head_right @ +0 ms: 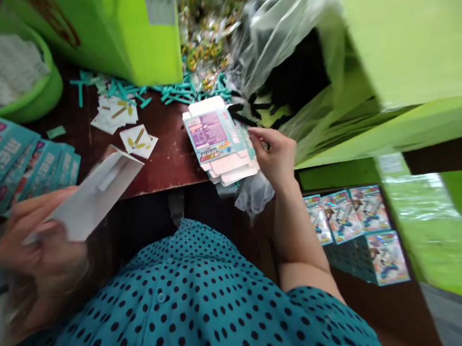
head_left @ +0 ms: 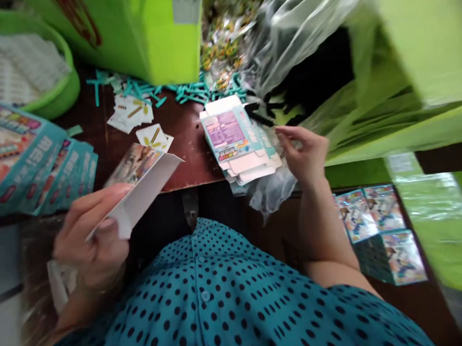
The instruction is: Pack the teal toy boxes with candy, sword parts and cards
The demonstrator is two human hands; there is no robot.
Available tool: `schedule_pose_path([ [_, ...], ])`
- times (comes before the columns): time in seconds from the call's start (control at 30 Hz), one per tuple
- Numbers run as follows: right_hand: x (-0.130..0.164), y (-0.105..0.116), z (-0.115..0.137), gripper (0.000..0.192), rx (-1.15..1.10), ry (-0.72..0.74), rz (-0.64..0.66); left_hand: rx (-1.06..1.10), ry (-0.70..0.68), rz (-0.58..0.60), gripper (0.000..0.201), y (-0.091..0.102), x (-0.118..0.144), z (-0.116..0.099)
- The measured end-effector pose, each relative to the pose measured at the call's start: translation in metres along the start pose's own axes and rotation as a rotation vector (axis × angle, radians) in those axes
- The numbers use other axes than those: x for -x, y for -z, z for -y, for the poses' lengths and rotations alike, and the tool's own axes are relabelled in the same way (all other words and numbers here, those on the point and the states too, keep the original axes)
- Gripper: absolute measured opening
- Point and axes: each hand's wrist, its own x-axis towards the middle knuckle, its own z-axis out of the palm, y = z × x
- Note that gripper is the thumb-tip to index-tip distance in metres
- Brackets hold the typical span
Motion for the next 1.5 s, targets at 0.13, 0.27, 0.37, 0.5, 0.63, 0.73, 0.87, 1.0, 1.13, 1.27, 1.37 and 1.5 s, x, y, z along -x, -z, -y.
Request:
schedule_pose_path([
  [0.13, -0.074, -0.047, -0.093, 0.043, 0.156, -0.259, 0.159, -0.239, -0.106, 0.183, 0.032, -0.061, -0.013, 0.078],
  [0.27, -0.106, -0.075, -0.12, 0.045, 0.251, -0.291, 0.329, -0.223, 0.146, 0.431, 0.053, -0.087, 0.001, 0.12],
  [0.37, -0.097, -0.081, -0.083, 0.043, 0.253, -0.339, 0.024, 0.05, 0.367, 0.429, 0.066, -0.102, 0.007, 0.111],
  [0.5, -0.053, -0.103, 0.028, 0.036, 0.04, -0.079, 0.22, 0.808, 0.73, 0.348, 0.075, -0.154, -0.021, 0.086],
  [0.63, -0.07, -0.144, 0.089, 0.043, -0.126, 0.174, 0.601, 1.003, 0.985, -0.124, 0.045, -0.195, -0.071, 0.093],
  [0.73, -0.153, -0.17, 0.058, 0.041, 0.03, -0.011, 0.457, 0.967, 1.151, -0.274, 0.018, -0.194, -0.096, 0.11],
  [0.87, -0.251, -0.187, -0.006, 0.045, 0.188, -0.202, 0.435, 1.04, 1.33, -0.268, 0.017, -0.173, -0.109, 0.123],
  [1.0, -0.27, -0.188, -0.031, 0.038, 0.185, -0.254, 0.396, 1.159, 1.303, -0.298, 0.014, -0.162, -0.115, 0.128],
  [1.13, -0.2, -0.188, -0.002, 0.046, -0.118, 0.021, 0.181, 1.167, 1.317, -0.269, 0.016, -0.175, -0.121, 0.13],
  [1.27, -0.1, -0.198, 0.061, 0.055, -0.278, 0.523, 0.48, 1.185, 1.317, -0.154, 0.011, -0.194, -0.123, 0.129],
  [1.37, -0.098, -0.211, 0.088, 0.053, -0.184, 0.52, 0.701, 1.09, 1.339, -0.211, 0.008, -0.192, -0.119, 0.129],
  [1.5, -0.176, -0.23, 0.087, 0.035, 0.149, 0.116, 0.681, 1.03, 1.332, -0.292, 0.009, -0.165, -0.115, 0.135],
])
